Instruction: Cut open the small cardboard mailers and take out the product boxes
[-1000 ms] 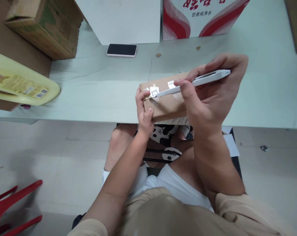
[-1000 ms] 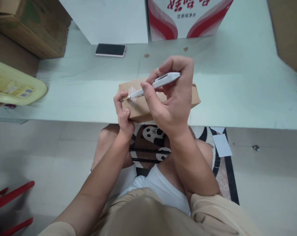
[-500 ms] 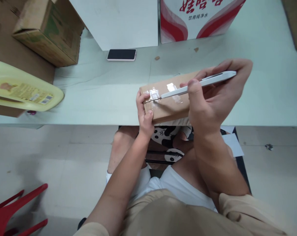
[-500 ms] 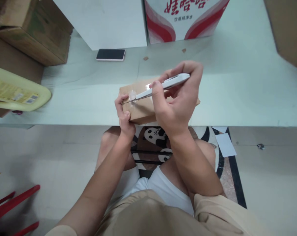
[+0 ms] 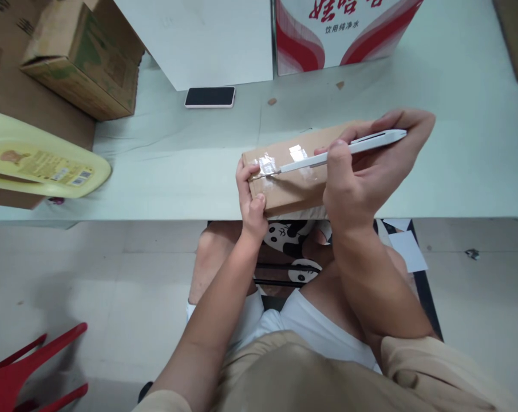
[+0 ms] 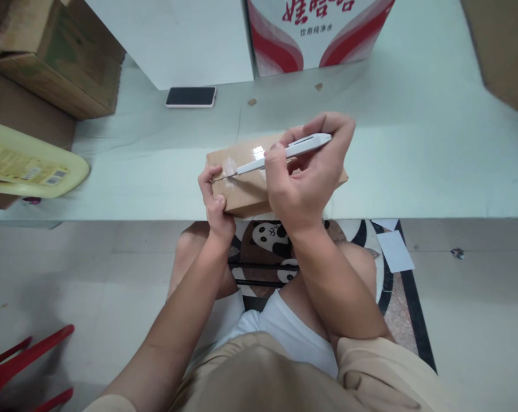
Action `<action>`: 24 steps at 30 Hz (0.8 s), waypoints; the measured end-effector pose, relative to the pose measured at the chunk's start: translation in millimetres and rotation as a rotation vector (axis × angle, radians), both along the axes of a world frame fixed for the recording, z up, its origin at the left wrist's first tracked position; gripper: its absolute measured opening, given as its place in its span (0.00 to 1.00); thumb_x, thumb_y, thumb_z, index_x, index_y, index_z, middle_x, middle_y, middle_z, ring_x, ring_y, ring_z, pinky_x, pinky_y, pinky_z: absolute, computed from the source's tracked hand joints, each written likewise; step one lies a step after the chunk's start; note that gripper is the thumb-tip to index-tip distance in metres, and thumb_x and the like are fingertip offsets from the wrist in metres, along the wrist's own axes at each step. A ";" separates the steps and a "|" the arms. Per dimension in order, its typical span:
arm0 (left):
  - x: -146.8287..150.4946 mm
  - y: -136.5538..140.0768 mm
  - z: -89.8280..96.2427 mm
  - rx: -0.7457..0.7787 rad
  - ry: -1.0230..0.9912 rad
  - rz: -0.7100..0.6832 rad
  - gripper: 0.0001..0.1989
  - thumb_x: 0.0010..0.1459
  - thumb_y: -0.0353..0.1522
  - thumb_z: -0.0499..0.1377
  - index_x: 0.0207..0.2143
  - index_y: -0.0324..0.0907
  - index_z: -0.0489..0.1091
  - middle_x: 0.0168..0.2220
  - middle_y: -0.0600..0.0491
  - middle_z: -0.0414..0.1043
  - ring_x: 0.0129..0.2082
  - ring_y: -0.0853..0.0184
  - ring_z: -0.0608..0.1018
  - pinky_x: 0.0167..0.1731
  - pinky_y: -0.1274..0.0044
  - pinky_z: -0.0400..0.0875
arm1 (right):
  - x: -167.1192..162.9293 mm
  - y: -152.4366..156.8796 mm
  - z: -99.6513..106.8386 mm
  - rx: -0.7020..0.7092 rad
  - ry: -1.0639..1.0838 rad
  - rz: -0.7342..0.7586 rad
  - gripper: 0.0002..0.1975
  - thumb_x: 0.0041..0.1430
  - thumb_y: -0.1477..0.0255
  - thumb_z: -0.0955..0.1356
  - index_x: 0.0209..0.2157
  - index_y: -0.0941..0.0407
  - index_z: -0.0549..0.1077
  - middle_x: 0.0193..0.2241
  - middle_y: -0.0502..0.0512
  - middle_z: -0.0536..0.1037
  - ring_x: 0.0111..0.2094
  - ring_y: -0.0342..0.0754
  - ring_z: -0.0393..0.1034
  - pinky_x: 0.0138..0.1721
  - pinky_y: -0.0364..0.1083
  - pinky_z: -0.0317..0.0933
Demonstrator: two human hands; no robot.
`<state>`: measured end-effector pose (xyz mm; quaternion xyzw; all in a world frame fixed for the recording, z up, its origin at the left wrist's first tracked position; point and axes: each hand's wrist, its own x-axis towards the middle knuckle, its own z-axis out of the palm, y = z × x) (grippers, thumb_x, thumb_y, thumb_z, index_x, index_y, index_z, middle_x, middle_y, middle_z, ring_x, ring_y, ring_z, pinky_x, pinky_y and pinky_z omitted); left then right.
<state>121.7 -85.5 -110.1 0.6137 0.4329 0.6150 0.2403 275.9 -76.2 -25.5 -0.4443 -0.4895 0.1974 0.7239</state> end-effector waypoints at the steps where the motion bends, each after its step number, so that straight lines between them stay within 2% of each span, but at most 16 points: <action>1: 0.1 0.2 0.2 0.002 -0.002 0.000 0.28 0.63 0.58 0.50 0.56 0.52 0.64 0.58 0.48 0.67 0.71 0.47 0.60 0.69 0.54 0.56 | -1.3 0.3 -0.6 0.018 0.009 -0.020 0.15 0.60 0.70 0.70 0.43 0.48 0.60 0.37 0.48 0.72 0.41 0.48 0.79 0.41 0.50 0.77; 9: 1.2 2.1 -2.6 0.019 -0.008 -0.011 0.26 0.63 0.56 0.50 0.56 0.54 0.64 0.61 0.49 0.64 0.70 0.47 0.60 0.68 0.53 0.58 | -1.4 2.5 -3.2 -0.010 0.077 0.039 0.16 0.63 0.69 0.67 0.47 0.47 0.56 0.40 0.50 0.69 0.41 0.47 0.77 0.41 0.51 0.76; 13: 1.4 2.4 -3.7 0.032 -0.015 -0.020 0.25 0.64 0.55 0.50 0.57 0.55 0.64 0.62 0.50 0.64 0.70 0.48 0.59 0.68 0.54 0.58 | -2.0 4.6 6.4 0.107 0.090 0.001 0.15 0.58 0.76 0.66 0.43 0.49 0.57 0.36 0.48 0.63 0.31 0.40 0.70 0.35 0.47 0.74; 16: 1.5 2.0 -3.0 0.023 -0.012 -0.026 0.25 0.64 0.55 0.50 0.58 0.55 0.64 0.63 0.50 0.63 0.70 0.49 0.60 0.68 0.55 0.58 | -2.4 7.5 10.9 0.182 0.130 0.000 0.15 0.53 0.80 0.64 0.40 0.50 0.59 0.35 0.47 0.60 0.28 0.37 0.66 0.33 0.45 0.72; 19: 0.9 1.7 -2.9 0.024 -0.014 -0.026 0.26 0.63 0.55 0.50 0.57 0.55 0.64 0.64 0.50 0.62 0.69 0.49 0.62 0.67 0.55 0.60 | 0.4 9.9 12.8 0.180 0.153 -0.027 0.16 0.52 0.80 0.64 0.40 0.50 0.59 0.34 0.46 0.61 0.27 0.37 0.67 0.28 0.42 0.69; 22: -0.7 1.9 -4.2 0.020 -0.006 -0.010 0.27 0.63 0.56 0.50 0.57 0.55 0.64 0.63 0.49 0.63 0.69 0.49 0.62 0.67 0.55 0.59 | 10.8 8.8 19.8 0.116 0.211 -0.073 0.16 0.53 0.79 0.62 0.41 0.48 0.57 0.28 0.43 0.62 0.24 0.38 0.70 0.19 0.38 0.59; 24: -2.3 2.9 -5.3 0.021 -0.005 -0.017 0.27 0.62 0.56 0.50 0.58 0.55 0.65 0.63 0.49 0.64 0.69 0.48 0.62 0.67 0.55 0.59 | 23.7 7.7 26.5 0.113 0.297 -0.110 0.12 0.56 0.77 0.62 0.40 0.47 0.57 0.27 0.40 0.64 0.26 0.38 0.74 0.22 0.38 0.62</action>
